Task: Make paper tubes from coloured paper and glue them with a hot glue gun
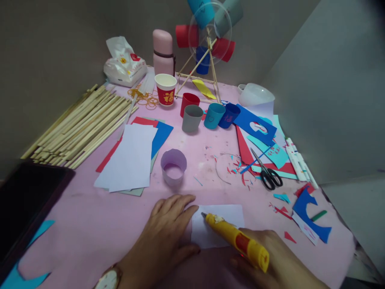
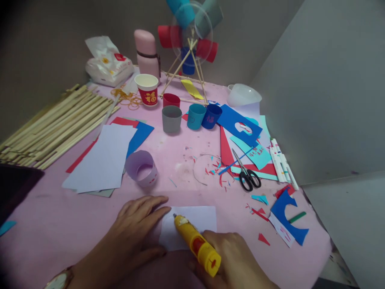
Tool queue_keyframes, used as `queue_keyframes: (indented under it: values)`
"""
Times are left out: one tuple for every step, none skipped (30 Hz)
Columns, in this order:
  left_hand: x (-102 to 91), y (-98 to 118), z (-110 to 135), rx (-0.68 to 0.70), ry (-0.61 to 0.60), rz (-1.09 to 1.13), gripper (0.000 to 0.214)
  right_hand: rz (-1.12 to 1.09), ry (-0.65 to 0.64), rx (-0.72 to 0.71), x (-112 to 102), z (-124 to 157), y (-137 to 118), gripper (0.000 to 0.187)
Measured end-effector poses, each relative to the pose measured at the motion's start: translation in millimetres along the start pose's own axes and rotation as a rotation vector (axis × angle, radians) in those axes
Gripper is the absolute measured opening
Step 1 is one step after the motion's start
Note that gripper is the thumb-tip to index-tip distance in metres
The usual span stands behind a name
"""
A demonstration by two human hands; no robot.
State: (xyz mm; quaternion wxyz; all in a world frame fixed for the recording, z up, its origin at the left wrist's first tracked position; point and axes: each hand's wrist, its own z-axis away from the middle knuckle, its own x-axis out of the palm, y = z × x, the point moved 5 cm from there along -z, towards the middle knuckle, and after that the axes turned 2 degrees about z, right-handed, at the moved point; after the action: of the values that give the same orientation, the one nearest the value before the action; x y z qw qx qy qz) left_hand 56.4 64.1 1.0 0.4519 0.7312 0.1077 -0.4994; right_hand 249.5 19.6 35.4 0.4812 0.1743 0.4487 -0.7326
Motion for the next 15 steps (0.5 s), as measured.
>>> queue_keyframes:
  values:
    - [0.3, 0, 1, 0.001, 0.006, 0.0, 0.074, -0.002, -0.007, -0.002, 0, 0, 0, 0.023]
    - [0.6, 0, 2, 0.0, 0.007, 0.002, 0.074, -0.011, -0.013, 0.006, -1, 0, 1, 0.023]
    - [0.6, -1, 2, -0.001, 0.008, 0.005, 0.075, -0.018, -0.017, 0.02, -1, 0, 2, 0.024]
    - [0.4, 0, 2, -0.001, 0.009, 0.009, 0.075, -0.014, -0.019, 0.035, -3, 1, 4, 0.026]
    - [0.3, 0, 2, 0.0, 0.007, 0.012, 0.075, 0.0, -0.019, 0.048, -4, 3, 5, 0.028]
    - [0.0, 0, 2, 0.005, 0.006, 0.013, 0.075, 0.023, -0.017, 0.051, -6, 5, 6, 0.03]
    - [-0.4, 0, 2, 0.007, 0.007, 0.011, 0.075, 0.05, -0.004, 0.046, -7, 7, 6, 0.031]
    - [-0.9, 1, 1, 0.013, 0.012, 0.008, 0.075, 0.069, 0.012, 0.032, -9, 9, 7, 0.032]
    - [-1.4, 1, 1, 0.018, 0.017, 0.003, 0.075, 0.078, 0.027, 0.015, -11, 11, 6, 0.032]
    - [-1.7, 2, 0, 0.025, 0.022, -0.001, 0.076, 0.084, 0.05, -0.003, -12, 14, 6, 0.03]
    - [-2.2, 2, 0, 0.03, 0.028, -0.004, 0.075, 0.09, 0.074, -0.024, -14, 16, 6, 0.028]
    - [-2.4, 2, 0, 0.033, 0.031, -0.005, 0.075, 0.101, 0.096, -0.047, -15, 19, 5, 0.025]
    - [-2.5, 2, 0, 0.033, 0.031, -0.005, 0.074, 0.115, 0.114, -0.069, -16, 21, 4, 0.023]
    - [-2.4, 2, 0, 0.035, 0.028, -0.003, 0.072, 0.131, 0.127, -0.092, -17, 23, 3, 0.02]
    - [-2.2, 2, -1, 0.032, 0.027, -0.002, 0.071, 0.148, 0.134, -0.109, -18, 25, 2, 0.019]
